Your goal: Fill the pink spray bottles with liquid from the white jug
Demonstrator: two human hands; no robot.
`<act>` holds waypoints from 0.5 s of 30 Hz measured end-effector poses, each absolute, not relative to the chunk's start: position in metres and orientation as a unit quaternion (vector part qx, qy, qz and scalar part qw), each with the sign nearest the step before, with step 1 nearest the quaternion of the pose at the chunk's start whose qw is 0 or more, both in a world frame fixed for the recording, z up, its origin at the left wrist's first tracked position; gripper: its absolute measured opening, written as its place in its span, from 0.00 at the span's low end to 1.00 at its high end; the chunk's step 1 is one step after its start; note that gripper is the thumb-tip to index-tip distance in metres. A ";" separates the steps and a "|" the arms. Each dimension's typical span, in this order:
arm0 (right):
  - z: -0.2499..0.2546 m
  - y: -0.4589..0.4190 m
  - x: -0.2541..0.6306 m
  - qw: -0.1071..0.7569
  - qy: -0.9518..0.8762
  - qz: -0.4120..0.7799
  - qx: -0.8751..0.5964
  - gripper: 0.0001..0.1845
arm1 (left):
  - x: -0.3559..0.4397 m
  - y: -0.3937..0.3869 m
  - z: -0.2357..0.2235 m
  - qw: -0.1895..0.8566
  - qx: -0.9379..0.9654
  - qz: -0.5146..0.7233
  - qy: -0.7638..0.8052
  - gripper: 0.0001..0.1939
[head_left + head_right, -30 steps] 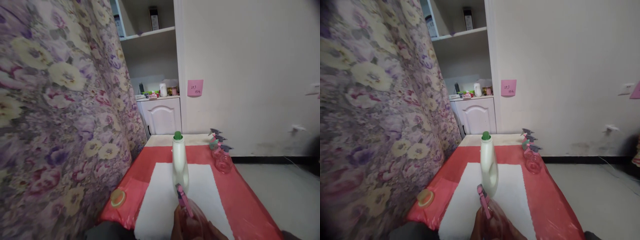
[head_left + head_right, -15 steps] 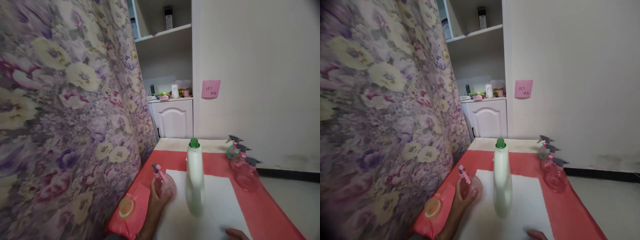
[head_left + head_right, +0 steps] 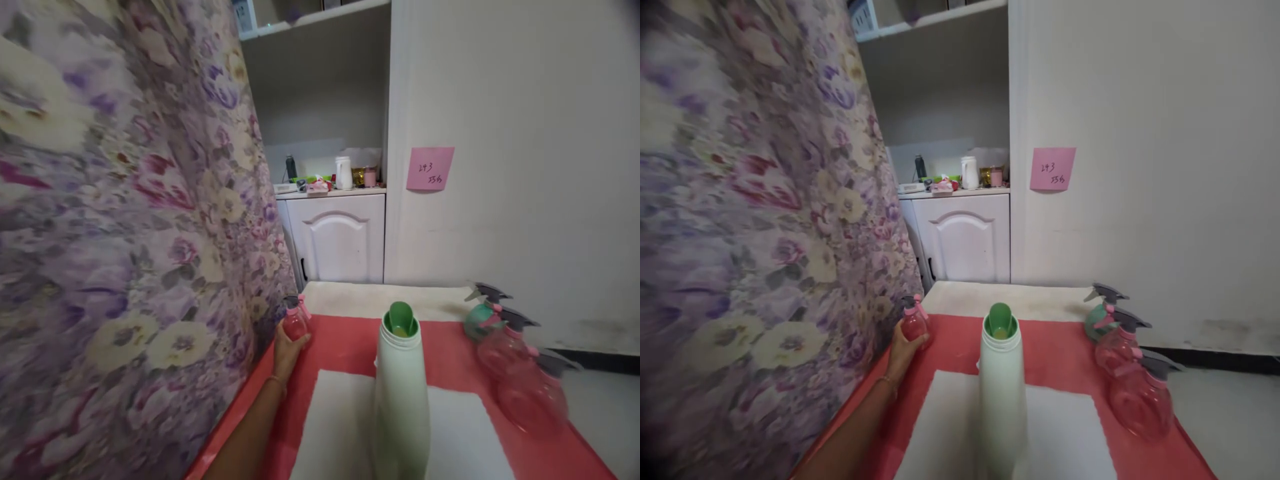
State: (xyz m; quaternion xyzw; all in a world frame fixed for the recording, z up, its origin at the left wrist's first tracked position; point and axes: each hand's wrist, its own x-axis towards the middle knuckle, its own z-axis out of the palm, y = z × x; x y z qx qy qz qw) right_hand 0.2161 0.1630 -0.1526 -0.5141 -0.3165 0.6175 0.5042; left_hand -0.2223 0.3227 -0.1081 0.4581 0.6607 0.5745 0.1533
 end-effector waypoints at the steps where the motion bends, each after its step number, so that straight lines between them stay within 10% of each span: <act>1: -0.149 0.178 0.221 0.506 -0.315 0.614 -0.518 0.22 | -0.225 0.334 -0.110 0.151 0.462 0.571 0.662 0.41; 6: -0.123 0.241 0.256 0.521 -0.302 0.596 -0.531 0.37 | -0.233 0.374 -0.118 0.142 0.479 0.555 0.665 0.40; 15: -0.124 0.277 0.248 0.508 -0.288 0.598 -0.549 0.22 | -0.234 0.386 -0.128 0.109 0.470 0.536 0.693 0.42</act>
